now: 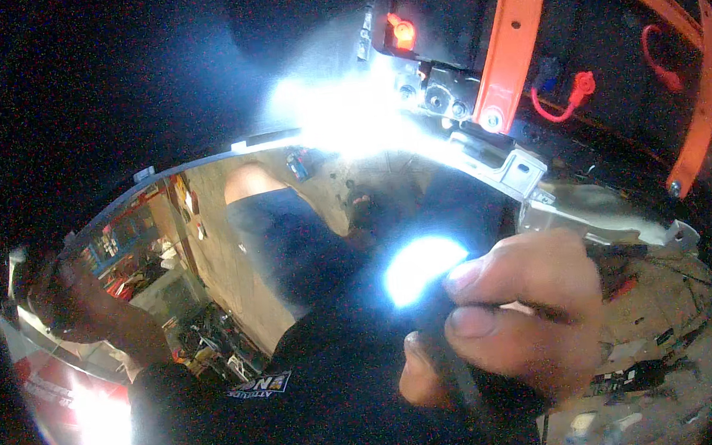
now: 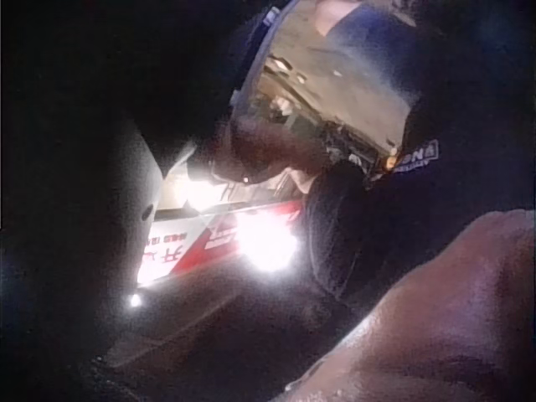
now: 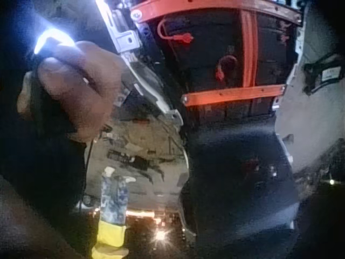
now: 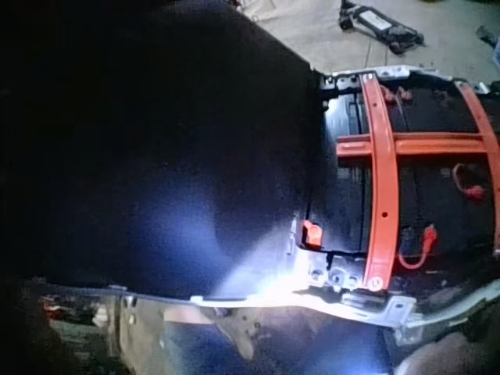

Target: The person removes a silver body panel from a scooter using a screwdriver and pliers, then uses a flashlight to inspect the internal frame and battery area. The person manipulates wires and components inside the scooter's chassis.

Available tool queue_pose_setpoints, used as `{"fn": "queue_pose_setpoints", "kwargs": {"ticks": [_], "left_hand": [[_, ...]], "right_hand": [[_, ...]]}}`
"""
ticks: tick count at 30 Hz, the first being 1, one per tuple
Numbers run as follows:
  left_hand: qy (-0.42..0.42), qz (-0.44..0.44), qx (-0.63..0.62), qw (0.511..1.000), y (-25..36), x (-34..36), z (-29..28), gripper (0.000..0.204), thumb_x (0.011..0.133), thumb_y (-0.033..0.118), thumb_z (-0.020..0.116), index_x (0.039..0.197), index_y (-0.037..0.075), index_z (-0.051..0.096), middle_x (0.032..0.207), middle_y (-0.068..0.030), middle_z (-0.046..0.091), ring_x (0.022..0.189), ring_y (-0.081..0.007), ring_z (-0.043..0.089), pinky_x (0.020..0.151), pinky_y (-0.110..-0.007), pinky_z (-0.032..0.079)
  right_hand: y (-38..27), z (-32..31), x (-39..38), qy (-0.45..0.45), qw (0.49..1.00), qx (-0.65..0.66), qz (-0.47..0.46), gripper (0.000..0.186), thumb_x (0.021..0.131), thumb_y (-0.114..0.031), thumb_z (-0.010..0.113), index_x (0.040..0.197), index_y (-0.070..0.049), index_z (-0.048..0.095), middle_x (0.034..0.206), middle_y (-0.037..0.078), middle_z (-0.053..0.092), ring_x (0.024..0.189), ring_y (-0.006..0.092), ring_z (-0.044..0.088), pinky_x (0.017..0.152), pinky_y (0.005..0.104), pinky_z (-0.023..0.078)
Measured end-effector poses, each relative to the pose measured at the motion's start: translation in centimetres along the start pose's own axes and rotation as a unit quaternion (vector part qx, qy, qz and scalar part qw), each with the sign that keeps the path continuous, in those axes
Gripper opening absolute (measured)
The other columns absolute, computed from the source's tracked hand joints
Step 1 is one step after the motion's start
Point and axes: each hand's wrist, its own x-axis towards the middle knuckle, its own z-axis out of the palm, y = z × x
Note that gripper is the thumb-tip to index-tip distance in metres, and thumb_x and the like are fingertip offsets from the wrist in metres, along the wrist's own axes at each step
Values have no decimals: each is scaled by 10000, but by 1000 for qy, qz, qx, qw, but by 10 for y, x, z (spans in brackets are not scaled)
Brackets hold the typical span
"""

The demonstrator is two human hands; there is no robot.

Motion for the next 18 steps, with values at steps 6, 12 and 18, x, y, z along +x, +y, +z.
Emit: {"fn": "queue_pose_setpoints", "kwargs": {"ticks": [6,12,18], "left_hand": [[-39,125,16,991,26,17,22,179,820,89,712,995,53,715,1134,-129,554,1054,-259,571,927,-371,470],[-18,174,-2,985,36,30,33,262,720,81,747,980,106,730,1033,-114,622,1018,-276,593,828,-371,492],[46,178,-81,980,24,25,48,313,755,140,762,1053,98,674,1103,-110,621,946,-312,622,790,-385,522]], "right_hand": [[-23,23,-8,48,996,-14,-79,385,786,-253,663,1016,-27,452,912,138,515,727,227,523,590,319,417],[-62,32,-43,63,997,-16,-35,399,769,-214,708,1056,-21,510,980,175,563,833,234,556,707,321,479],[-110,70,-94,138,989,-39,48,398,703,-106,741,1067,-36,597,1042,140,624,929,254,608,855,348,482]]}}
